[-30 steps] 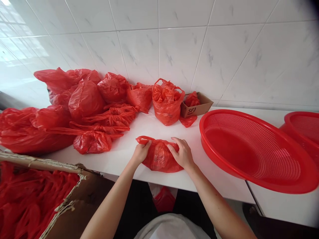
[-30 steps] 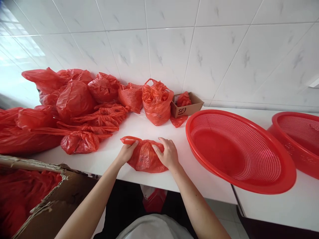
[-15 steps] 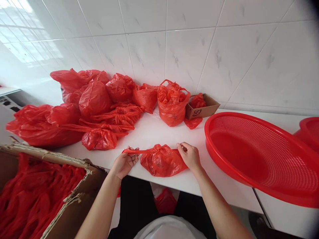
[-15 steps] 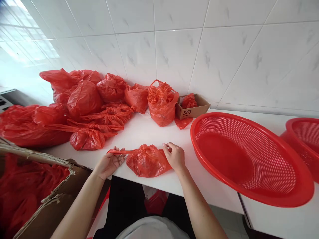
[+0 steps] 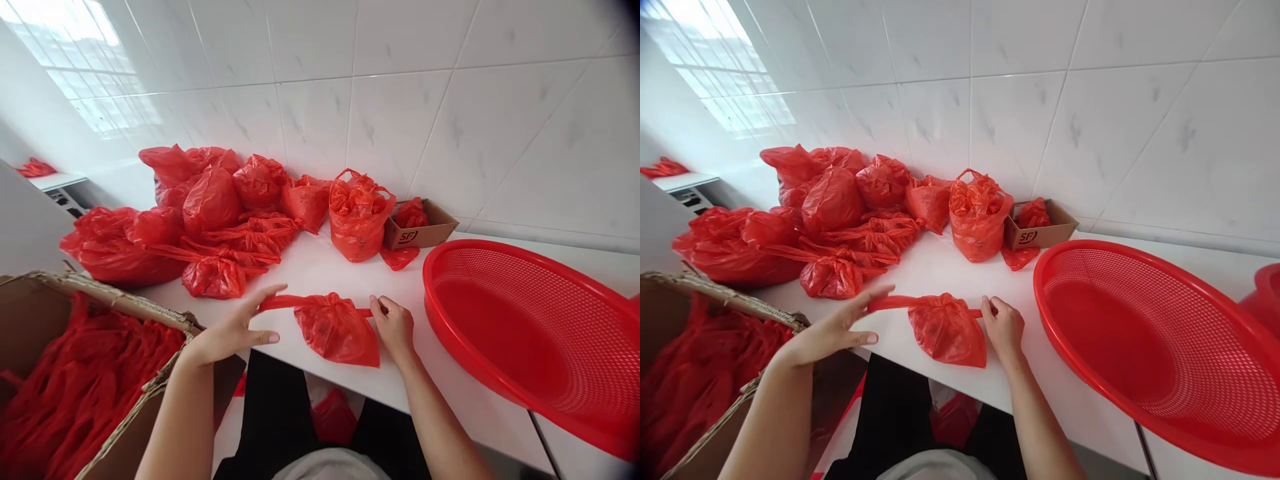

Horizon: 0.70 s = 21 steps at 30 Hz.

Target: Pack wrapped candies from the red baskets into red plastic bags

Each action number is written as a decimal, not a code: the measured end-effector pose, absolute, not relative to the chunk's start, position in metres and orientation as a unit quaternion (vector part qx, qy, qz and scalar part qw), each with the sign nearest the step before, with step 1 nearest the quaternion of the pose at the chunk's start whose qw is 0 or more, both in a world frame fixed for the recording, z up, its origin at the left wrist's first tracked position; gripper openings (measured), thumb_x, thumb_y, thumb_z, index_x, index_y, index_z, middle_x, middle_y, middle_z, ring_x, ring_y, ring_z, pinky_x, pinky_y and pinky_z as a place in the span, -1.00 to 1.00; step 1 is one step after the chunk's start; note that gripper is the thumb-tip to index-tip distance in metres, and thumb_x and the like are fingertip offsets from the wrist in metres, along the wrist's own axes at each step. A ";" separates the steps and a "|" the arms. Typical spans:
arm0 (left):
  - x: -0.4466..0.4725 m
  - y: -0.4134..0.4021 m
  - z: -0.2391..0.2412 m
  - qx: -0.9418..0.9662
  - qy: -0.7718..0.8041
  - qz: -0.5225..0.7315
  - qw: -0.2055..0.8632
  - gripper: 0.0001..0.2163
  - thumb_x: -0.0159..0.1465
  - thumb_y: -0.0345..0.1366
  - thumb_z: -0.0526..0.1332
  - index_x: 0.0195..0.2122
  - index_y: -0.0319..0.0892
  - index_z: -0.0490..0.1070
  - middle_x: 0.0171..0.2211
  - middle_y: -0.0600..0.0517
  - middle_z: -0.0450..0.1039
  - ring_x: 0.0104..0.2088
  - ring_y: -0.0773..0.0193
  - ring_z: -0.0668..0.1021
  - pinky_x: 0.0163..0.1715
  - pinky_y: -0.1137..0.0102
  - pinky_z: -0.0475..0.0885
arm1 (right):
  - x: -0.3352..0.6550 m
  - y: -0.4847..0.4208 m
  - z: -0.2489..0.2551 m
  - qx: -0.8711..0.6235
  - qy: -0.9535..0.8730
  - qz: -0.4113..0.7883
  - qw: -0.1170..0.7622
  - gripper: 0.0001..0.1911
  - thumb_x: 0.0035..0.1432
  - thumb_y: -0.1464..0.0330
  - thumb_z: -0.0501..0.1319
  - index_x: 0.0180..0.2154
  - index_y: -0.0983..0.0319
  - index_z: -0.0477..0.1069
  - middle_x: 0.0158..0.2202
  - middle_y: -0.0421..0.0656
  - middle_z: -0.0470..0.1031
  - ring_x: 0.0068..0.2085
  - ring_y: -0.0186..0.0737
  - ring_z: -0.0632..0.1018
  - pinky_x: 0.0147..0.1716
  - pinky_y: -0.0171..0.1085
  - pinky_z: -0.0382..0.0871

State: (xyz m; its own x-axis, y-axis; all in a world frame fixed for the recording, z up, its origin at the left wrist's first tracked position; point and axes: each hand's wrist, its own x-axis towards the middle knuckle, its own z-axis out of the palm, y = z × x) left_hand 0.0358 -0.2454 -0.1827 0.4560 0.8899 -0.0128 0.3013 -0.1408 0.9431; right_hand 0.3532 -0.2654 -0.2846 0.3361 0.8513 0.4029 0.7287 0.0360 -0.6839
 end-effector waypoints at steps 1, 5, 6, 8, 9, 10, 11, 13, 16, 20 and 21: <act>0.045 -0.249 -0.169 0.755 0.410 0.306 0.409 -0.28 0.03 -0.25 0.46 0.23 0.15 0.27 0.30 0.01 0.23 0.31 -0.04 0.24 0.27 0.05 0.15 | 0.350 -0.266 -0.284 -0.684 -0.575 0.081 0.442 -0.53 0.25 0.13 0.05 -0.61 0.21 0.02 -0.68 -0.32 0.06 -0.57 -0.38 0.08 -0.55 -0.36 -0.03; 0.114 -0.247 -0.152 0.876 0.379 0.252 0.157 -0.60 0.22 -0.23 0.30 0.10 0.02 0.39 0.29 -0.04 0.22 0.27 0.04 0.28 0.26 0.06 0.15 | 0.341 -0.269 -0.281 -0.652 -0.586 0.111 0.468 -0.52 0.28 0.11 0.02 -0.59 0.20 -0.03 -0.65 -0.33 0.01 -0.56 -0.40 0.11 -0.54 -0.38 0.04; 0.132 -0.242 -0.158 0.908 0.365 0.157 0.129 -0.59 0.22 -0.23 0.30 0.11 -0.01 0.39 0.26 -0.07 0.27 0.26 -0.01 0.29 0.26 -0.04 0.12 | 0.341 -0.270 -0.280 -0.647 -0.586 0.112 0.475 -0.52 0.28 0.10 0.02 -0.58 0.19 -0.02 -0.64 -0.33 0.01 -0.55 -0.40 0.12 -0.54 -0.38 0.06; 0.160 -0.232 -0.175 0.931 0.349 0.038 0.101 -0.66 0.20 -0.27 0.29 0.02 -0.05 0.46 0.05 -0.09 0.49 0.15 -0.06 0.41 0.22 -0.16 0.08 | 0.346 -0.273 -0.279 -0.639 -0.579 0.114 0.493 -0.53 0.28 0.10 0.04 -0.58 0.19 0.02 -0.63 -0.33 0.02 -0.55 -0.40 0.12 -0.53 -0.38 0.07; 0.168 -0.227 -0.181 0.932 0.350 0.019 0.095 -0.74 0.21 -0.31 0.26 -0.05 -0.08 0.49 -0.06 -0.08 0.55 0.08 -0.04 0.47 0.21 -0.16 0.09 | 0.348 -0.274 -0.279 -0.637 -0.574 0.116 0.501 -0.54 0.27 0.10 0.05 -0.58 0.20 0.04 -0.63 -0.33 0.02 -0.55 -0.40 0.12 -0.53 -0.37 0.07; 0.172 -0.222 -0.186 0.932 0.350 0.010 0.096 -0.79 0.21 -0.33 0.24 -0.12 -0.09 0.52 -0.15 -0.06 0.58 0.01 -0.01 0.51 0.20 -0.13 0.11 | 0.351 -0.275 -0.278 -0.638 -0.566 0.119 0.508 -0.54 0.26 0.10 0.07 -0.58 0.20 0.07 -0.63 -0.33 0.03 -0.55 -0.40 0.12 -0.53 -0.37 0.07; 0.173 -0.218 -0.187 0.931 0.349 0.011 0.102 -0.82 0.21 -0.34 0.23 -0.17 -0.10 0.52 -0.21 -0.04 0.59 -0.04 0.02 0.54 0.19 -0.09 0.14 | 0.352 -0.275 -0.277 -0.640 -0.557 0.124 0.515 -0.54 0.25 0.09 0.08 -0.58 0.20 0.10 -0.63 -0.33 0.04 -0.55 -0.39 0.13 -0.53 -0.36 0.08; 0.168 -0.214 -0.180 0.932 0.341 0.010 0.123 -0.86 0.20 -0.33 0.21 -0.23 -0.10 0.51 -0.26 0.00 0.58 -0.14 0.09 0.55 0.14 0.01 0.22 | 0.353 -0.276 -0.276 -0.647 -0.532 0.148 0.525 -0.56 0.23 0.08 0.10 -0.56 0.21 0.19 -0.63 -0.32 0.10 -0.55 -0.38 0.17 -0.52 -0.36 0.11; 0.150 -0.215 -0.158 0.926 0.333 0.019 0.175 -0.92 0.22 -0.28 0.18 -0.34 -0.11 0.45 -0.38 0.06 0.53 -0.34 0.20 0.52 -0.12 0.23 0.38 | 0.351 -0.276 -0.273 -0.632 -0.480 0.224 0.566 -0.64 0.19 0.06 0.16 -0.43 0.22 0.38 -0.53 -0.26 0.34 -0.48 -0.32 0.36 -0.47 -0.34 0.25; 0.114 -0.223 -0.127 0.895 0.372 0.079 0.233 -0.79 0.30 -0.19 0.11 -0.45 -0.12 0.27 -0.54 0.12 0.34 -0.51 0.32 0.38 -0.49 0.40 0.30 | 0.352 -0.275 -0.270 -0.600 -0.386 0.313 0.626 -0.67 0.08 0.08 0.26 -0.31 0.22 0.45 -0.38 -0.17 0.50 -0.34 -0.21 0.50 -0.43 -0.31 0.38; 0.102 -0.226 -0.120 0.880 0.394 0.111 0.241 -0.78 0.32 -0.17 0.09 -0.45 -0.12 0.25 -0.55 0.13 0.30 -0.53 0.34 0.36 -0.51 0.41 0.29 | 0.354 -0.275 -0.271 -0.599 -0.370 0.326 0.631 -0.68 0.06 0.10 0.28 -0.31 0.22 0.45 -0.38 -0.17 0.50 -0.33 -0.21 0.50 -0.44 -0.32 0.38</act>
State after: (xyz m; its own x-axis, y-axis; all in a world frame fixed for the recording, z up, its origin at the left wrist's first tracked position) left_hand 0.1025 -0.2258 -0.1202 0.6654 0.7464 0.0057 0.6396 -0.5741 0.5112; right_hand 0.3537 -0.2746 -0.2707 0.5145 0.8541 0.0769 0.0320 0.0705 -0.9970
